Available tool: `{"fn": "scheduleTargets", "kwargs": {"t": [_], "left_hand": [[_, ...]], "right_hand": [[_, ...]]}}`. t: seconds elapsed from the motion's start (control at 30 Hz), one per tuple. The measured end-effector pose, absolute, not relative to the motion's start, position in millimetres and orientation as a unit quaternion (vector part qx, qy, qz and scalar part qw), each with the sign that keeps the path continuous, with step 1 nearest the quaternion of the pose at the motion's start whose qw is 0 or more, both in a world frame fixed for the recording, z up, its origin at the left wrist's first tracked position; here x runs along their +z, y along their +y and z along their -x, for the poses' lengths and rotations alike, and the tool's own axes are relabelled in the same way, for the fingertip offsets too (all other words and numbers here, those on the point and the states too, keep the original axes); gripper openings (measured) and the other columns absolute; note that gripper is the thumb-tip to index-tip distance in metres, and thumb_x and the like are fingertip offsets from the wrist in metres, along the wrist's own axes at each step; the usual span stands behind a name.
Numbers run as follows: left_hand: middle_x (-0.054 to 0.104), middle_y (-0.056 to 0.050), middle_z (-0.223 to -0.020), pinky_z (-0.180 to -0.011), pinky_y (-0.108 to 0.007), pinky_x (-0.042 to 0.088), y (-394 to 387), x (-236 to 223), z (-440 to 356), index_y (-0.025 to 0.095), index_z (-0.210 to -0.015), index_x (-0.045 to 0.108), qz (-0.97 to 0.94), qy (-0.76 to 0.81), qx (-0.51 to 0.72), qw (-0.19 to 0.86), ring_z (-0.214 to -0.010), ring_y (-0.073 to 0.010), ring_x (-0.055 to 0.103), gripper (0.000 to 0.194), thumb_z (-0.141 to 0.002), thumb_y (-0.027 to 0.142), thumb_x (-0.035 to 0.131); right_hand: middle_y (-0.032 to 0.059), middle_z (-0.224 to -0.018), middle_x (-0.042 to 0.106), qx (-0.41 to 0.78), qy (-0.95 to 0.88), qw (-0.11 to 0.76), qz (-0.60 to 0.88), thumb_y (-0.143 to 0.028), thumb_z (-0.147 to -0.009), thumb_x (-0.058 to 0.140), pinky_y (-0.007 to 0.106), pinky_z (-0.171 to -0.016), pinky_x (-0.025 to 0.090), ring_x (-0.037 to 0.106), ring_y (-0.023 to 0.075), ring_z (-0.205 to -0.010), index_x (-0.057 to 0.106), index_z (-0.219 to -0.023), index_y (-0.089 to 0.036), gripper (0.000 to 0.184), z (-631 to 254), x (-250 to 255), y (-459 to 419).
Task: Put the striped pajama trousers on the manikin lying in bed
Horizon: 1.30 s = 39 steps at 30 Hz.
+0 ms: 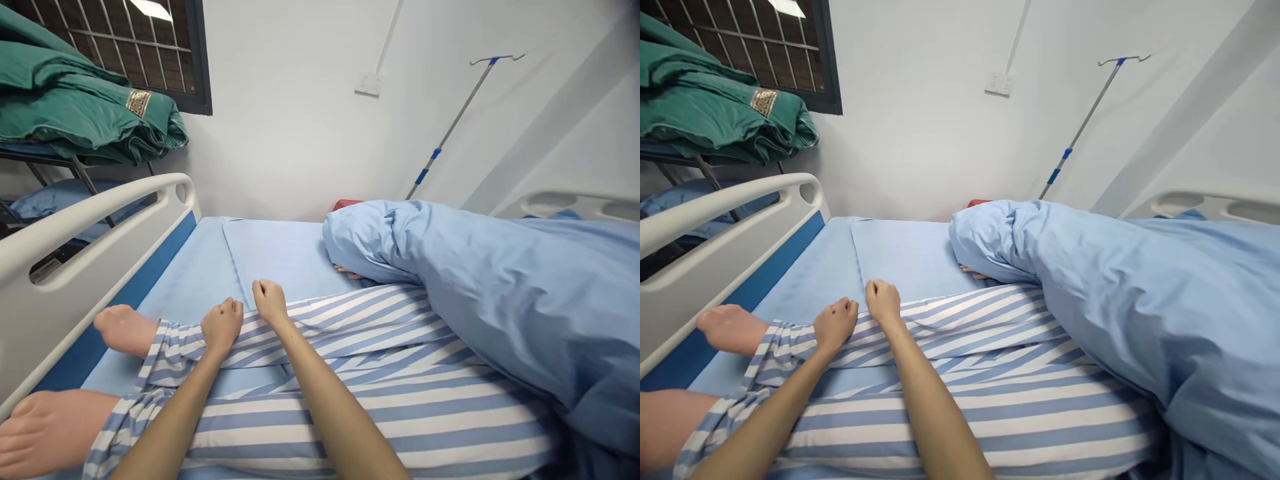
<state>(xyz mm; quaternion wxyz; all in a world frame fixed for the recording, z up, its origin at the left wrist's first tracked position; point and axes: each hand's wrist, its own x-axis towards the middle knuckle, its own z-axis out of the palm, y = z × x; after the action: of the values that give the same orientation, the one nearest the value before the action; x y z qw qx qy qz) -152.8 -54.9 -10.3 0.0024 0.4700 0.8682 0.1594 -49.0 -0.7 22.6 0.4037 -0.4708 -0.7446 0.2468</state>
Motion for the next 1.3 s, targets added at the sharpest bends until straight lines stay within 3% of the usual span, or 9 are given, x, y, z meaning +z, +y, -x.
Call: {"fn": "scheduleTargets", "kwargs": {"t": [0.13, 0.23, 0.4, 0.6, 0.77, 0.9, 1.1, 1.2, 1.3], "left_hand": [[0.064, -0.008, -0.07, -0.057, -0.028, 0.033, -47, -3, 145, 0.021, -0.07, 0.062, -0.485, 0.855, 0.185, 0.023, -0.065, -0.0209, 0.055, 0.035, -0.078, 0.036, 0.031], [0.058, -0.002, -0.06, -0.054, -0.024, 0.031, -29, 10, 123, 0.019, -0.059, 0.055, -0.475, 0.821, 0.308, 0.077, -0.059, -0.0148, 0.05, 0.032, -0.076, 0.037, 0.034], [0.056, -0.002, -0.059, -0.052, -0.023, 0.03, -3, 12, 78, 0.019, -0.059, 0.053, -0.434, 0.792, 0.41, 0.129, -0.057, -0.0124, 0.045, 0.033, -0.077, 0.034, 0.029], [0.056, -0.005, -0.06, -0.051, -0.026, 0.023, -4, 0, 68, 0.021, -0.052, 0.047, -0.451, 0.817, 0.342, 0.107, -0.056, -0.0151, 0.042, 0.033, -0.076, 0.037, 0.031], [0.049, -0.002, -0.053, -0.052, -0.026, 0.022, -4, 0, 63, 0.02, -0.047, 0.043, -0.469, 0.811, 0.337, 0.093, -0.052, -0.0135, 0.036, 0.029, -0.071, 0.036, 0.038], [0.037, 0.003, -0.047, -0.051, -0.024, 0.024, 13, 11, 46, 0.019, -0.047, 0.038, -0.468, 0.752, 0.446, 0.127, -0.05, -0.0101, 0.032, 0.028, -0.07, 0.035, 0.041], [0.04, 0.003, -0.051, -0.05, -0.023, 0.027, 34, 13, 5, 0.02, -0.053, 0.038, -0.436, 0.752, 0.475, 0.139, -0.052, -0.0098, 0.035, 0.029, -0.077, 0.034, 0.03], [0.046, 0.001, -0.052, -0.053, -0.024, 0.026, 28, 5, -3, 0.02, -0.051, 0.041, -0.451, 0.757, 0.449, 0.147, -0.053, -0.0112, 0.036, 0.028, -0.075, 0.032, 0.035], [0.047, -0.001, -0.052, -0.054, -0.025, 0.025, 24, 3, -5, 0.02, -0.052, 0.045, -0.471, 0.765, 0.414, 0.148, -0.053, -0.0123, 0.036, 0.024, -0.073, 0.031, 0.041]], "right_hand": [[-0.0052, -0.046, 0.031, 0.274, -0.701, 0.438, 0.491, -0.032, -0.083, 0.036, 0.025, -0.05, 0.02, 0.029, 0.0103, -0.048, 0.032, -0.048, -0.02, 0.037, 39, -4, 0], [-0.0057, -0.046, 0.031, 0.346, -0.654, 0.487, 0.464, -0.035, -0.083, 0.036, 0.023, -0.049, 0.023, 0.031, 0.0096, -0.049, 0.031, -0.049, -0.02, 0.037, 37, -10, 7], [-0.0061, -0.046, 0.029, 0.436, -0.581, 0.499, 0.472, -0.031, -0.08, 0.033, 0.021, -0.046, 0.027, 0.031, 0.0092, -0.048, 0.031, -0.052, -0.021, 0.03, 28, -2, 25], [-0.0066, -0.045, 0.027, 0.391, -0.635, 0.468, 0.474, -0.026, -0.073, 0.046, 0.023, -0.048, 0.02, 0.027, 0.0084, -0.048, 0.034, -0.046, -0.019, 0.03, -7, 22, 39], [-0.0049, -0.049, 0.036, 0.247, -0.702, 0.435, 0.507, -0.029, -0.08, 0.039, 0.024, -0.052, 0.02, 0.029, 0.0098, -0.051, 0.039, -0.05, -0.019, 0.032, -37, 15, 29], [-0.0047, -0.05, 0.039, 0.278, -0.667, 0.465, 0.512, -0.033, -0.084, 0.035, 0.023, -0.052, 0.025, 0.034, 0.0102, -0.052, 0.041, -0.053, -0.019, 0.035, -37, -3, 24], [-0.005, -0.047, 0.037, 0.404, -0.543, 0.537, 0.504, -0.032, -0.083, 0.031, 0.021, -0.046, 0.029, 0.035, 0.0102, -0.048, 0.038, -0.054, -0.02, 0.032, -43, 4, 41], [-0.0044, -0.045, 0.036, 0.38, -0.564, 0.525, 0.512, -0.036, -0.083, 0.034, 0.022, -0.047, 0.026, 0.033, 0.0101, -0.047, 0.037, -0.05, -0.02, 0.037, -59, 22, 43], [-0.0035, -0.049, 0.04, 0.282, -0.675, 0.505, 0.458, -0.044, -0.084, 0.037, 0.023, -0.052, 0.026, 0.036, 0.0102, -0.051, 0.04, -0.051, -0.019, 0.042, -78, 37, 41]]}}
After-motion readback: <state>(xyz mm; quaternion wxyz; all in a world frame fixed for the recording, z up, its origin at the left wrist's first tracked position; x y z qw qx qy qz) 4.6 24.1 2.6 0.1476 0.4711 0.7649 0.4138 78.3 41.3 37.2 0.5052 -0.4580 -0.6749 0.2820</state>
